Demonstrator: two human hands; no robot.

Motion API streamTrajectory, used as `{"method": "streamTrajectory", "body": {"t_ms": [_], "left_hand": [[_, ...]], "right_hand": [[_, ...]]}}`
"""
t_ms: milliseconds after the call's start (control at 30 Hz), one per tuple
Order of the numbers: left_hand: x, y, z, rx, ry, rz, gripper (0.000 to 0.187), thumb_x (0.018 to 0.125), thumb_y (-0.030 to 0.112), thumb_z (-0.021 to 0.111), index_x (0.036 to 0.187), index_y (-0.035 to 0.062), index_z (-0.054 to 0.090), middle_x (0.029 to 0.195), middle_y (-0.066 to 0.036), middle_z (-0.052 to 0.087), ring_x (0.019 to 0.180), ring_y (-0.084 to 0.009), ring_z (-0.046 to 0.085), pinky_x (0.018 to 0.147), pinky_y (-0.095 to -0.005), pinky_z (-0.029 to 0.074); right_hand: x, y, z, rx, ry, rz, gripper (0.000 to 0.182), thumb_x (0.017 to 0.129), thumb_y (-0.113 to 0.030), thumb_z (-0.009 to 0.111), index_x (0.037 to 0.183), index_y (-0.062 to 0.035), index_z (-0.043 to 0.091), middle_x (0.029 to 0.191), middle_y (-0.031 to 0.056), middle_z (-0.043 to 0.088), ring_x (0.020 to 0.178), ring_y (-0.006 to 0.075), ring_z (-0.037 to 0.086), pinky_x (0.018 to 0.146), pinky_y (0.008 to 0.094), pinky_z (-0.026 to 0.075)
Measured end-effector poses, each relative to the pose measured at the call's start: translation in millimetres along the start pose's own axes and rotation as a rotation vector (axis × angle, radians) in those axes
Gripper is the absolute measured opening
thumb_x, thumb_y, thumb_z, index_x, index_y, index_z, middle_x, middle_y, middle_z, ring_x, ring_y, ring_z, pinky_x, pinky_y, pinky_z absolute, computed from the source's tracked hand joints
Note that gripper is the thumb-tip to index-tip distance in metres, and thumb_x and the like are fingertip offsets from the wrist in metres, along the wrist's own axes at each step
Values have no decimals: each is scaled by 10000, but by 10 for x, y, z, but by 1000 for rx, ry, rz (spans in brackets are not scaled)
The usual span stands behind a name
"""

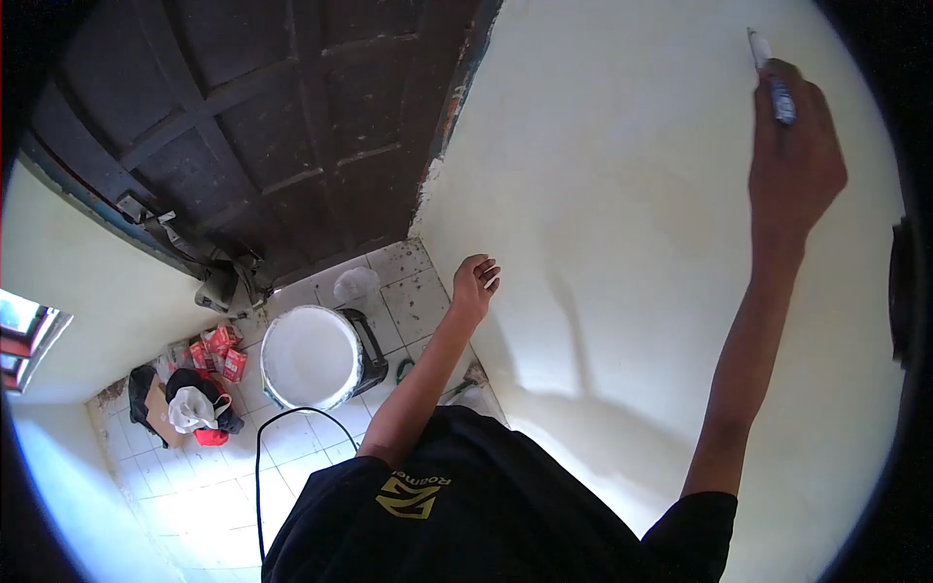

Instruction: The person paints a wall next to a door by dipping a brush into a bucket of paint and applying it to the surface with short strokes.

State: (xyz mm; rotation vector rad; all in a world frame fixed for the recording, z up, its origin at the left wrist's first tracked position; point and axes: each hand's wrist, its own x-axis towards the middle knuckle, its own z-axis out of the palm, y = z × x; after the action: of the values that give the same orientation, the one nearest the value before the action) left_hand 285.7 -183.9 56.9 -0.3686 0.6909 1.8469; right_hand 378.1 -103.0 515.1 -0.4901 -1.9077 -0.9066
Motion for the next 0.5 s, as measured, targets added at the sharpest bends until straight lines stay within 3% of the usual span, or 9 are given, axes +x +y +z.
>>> {"method": "streamTrajectory", "body": {"t_ms": [67, 133, 167, 200, 267, 333, 367, 433, 500], "left_hand": [[4, -17, 20, 5, -15, -4, 152, 857, 217, 596, 967, 112, 580, 950, -37, 606, 935, -206, 572, 832, -377, 430], [-6, -27, 45, 13, -32, -6, 151, 858, 215, 595, 967, 111, 580, 950, -38, 606, 936, -206, 572, 834, -377, 430], [-27, -39, 55, 12, -28, -8, 153, 858, 216, 596, 968, 111, 579, 953, -40, 605, 936, -207, 572, 834, -376, 429], [-41, -44, 68, 12, -26, -8, 156, 857, 216, 598, 970, 110, 577, 956, -41, 605, 936, -208, 572, 834, -376, 429], [-20, -75, 31, 7, -48, -17, 163, 857, 203, 612, 978, 106, 565, 984, -46, 589, 953, -214, 557, 853, -389, 425], [-40, -64, 25, 0, -73, -21, 174, 856, 189, 626, 987, 101, 552, 1013, -51, 572, 970, -219, 543, 871, -403, 420], [-57, -54, 36, -1, -55, -29, 178, 858, 193, 625, 992, 103, 549, 1019, -52, 568, 982, -220, 536, 874, -402, 417], [-33, -44, -8, -5, -76, -33, 178, 863, 201, 619, 996, 108, 547, 1028, -50, 563, 999, -219, 526, 877, -399, 414], [-3, -39, 2, 1, -75, -26, 168, 862, 211, 609, 987, 113, 556, 1007, -41, 578, 962, -212, 546, 843, -386, 429]], "right_hand": [[-198, -26, 169, -178, -151, -164, 240, 932, -226, 571, 1166, -233, 622, 962, 44, 664, 708, 231, 682, 587, 373, 547], [-568, -417, 367, -371, -535, -179, 233, 937, -182, 553, 1145, -234, 646, 1014, 12, 654, 650, 184, 663, 499, 329, 519], [-931, -466, 669, -177, -419, -272, 126, 874, -210, 583, 998, -190, 595, 834, 106, 578, 642, 219, 640, 422, 338, 501], [-1203, -652, 784, -27, -389, -303, 98, 828, -200, 614, 888, -153, 553, 777, 109, 540, 612, 215, 607, 400, 304, 483], [-1791, -948, 1015, 31, -454, -393, 125, 786, -177, 628, 836, -98, 545, 717, 105, 519, 587, 229, 586, 414, 329, 490], [-2223, -1147, 1079, 183, -683, -378, 109, 824, -110, 595, 930, -92, 575, 785, 126, 594, 703, 262, 666, 429, 349, 514], [-2241, -1196, 1029, 173, -670, -375, 109, 824, -110, 595, 930, -92, 575, 785, 126, 594, 703, 262, 666, 429, 349, 514], [-2170, -1200, 981, 391, -961, -135, 149, 826, -108, 603, 972, -84, 594, 751, 154, 603, 725, 312, 664, 516, 408, 538], [-1908, -997, 954, 417, -926, -57, 175, 824, -112, 607, 996, -80, 601, 753, 163, 608, 723, 333, 654, 571, 436, 535]]}}
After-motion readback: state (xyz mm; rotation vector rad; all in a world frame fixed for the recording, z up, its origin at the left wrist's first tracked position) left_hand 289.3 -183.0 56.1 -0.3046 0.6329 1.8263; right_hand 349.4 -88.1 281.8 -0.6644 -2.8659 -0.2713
